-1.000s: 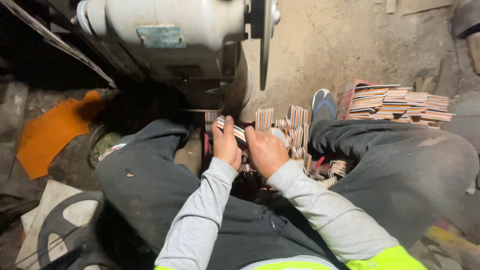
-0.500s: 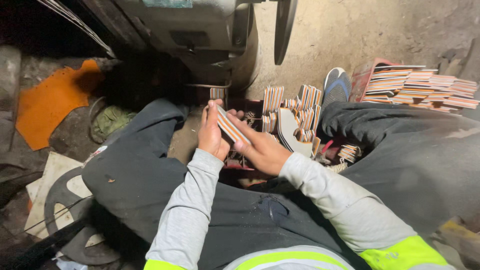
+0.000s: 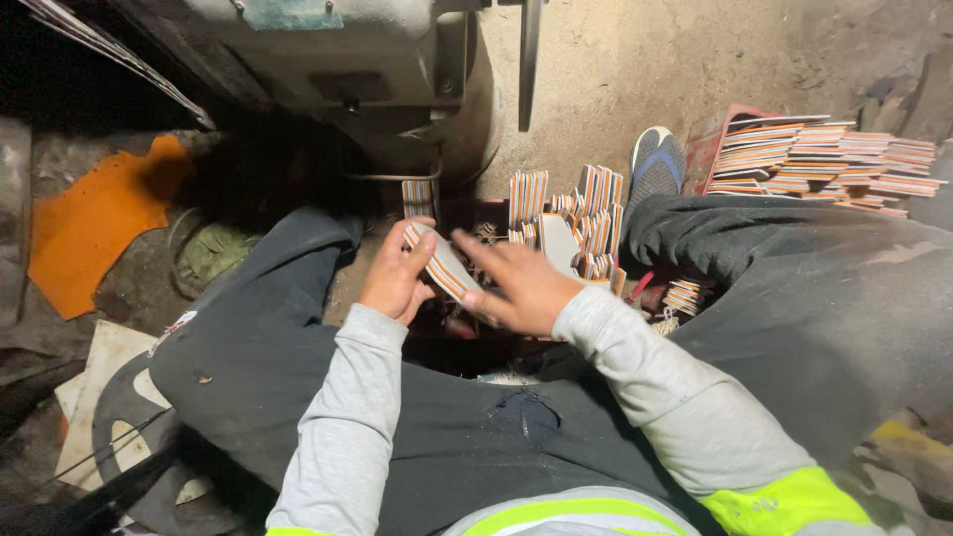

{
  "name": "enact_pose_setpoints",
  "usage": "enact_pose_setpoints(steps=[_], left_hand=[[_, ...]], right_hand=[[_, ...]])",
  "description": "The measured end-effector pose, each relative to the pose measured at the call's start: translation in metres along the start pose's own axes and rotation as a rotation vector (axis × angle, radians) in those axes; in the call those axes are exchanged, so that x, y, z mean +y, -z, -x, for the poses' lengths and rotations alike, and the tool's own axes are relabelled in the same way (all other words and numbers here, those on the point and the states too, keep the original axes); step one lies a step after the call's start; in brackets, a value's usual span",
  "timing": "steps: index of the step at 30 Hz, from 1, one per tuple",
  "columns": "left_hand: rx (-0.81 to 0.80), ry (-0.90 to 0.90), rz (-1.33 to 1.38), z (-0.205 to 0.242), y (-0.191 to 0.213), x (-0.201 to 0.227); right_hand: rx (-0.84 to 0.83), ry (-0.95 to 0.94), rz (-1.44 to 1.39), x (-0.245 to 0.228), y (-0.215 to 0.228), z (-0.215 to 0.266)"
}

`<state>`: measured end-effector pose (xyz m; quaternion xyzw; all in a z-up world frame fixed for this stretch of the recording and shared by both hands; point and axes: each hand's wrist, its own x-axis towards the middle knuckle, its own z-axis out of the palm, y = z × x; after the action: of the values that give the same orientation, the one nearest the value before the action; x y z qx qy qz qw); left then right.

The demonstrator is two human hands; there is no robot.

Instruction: The person sits on the floor and repeatedly feeds small shoe insoles into a bench grinder to smooth their edges. They handle the insoles one at a time, rotating them to grind different sides, and place the finished pieces into a red tray.

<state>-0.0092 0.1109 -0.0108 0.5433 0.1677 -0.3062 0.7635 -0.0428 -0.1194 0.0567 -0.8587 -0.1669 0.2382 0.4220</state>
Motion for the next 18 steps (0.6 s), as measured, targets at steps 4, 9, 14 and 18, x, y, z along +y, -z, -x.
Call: enact_pose_setpoints(steps=[4, 9, 14, 18], left_hand=[[0.07, -0.216, -0.67, -0.015, 0.003, -0.04], [0.051, -0.167, -1.023, -0.03, 0.013, -0.088], [0.024, -0.216, -0.926, -0.05, 0.024, -0.131], [0.046, -0.283, -0.868, -0.055, 0.03, -0.155]], right_hand=[[0.251, 0.094, 0.101, 0.02, 0.027, 0.002], [0.264, 0.06, 0.062, 0.029, 0.045, 0.007], [0.18, -0.038, 0.12, 0.024, 0.046, 0.007], [0.157, -0.063, 0.127, 0.027, 0.048, 0.009]])
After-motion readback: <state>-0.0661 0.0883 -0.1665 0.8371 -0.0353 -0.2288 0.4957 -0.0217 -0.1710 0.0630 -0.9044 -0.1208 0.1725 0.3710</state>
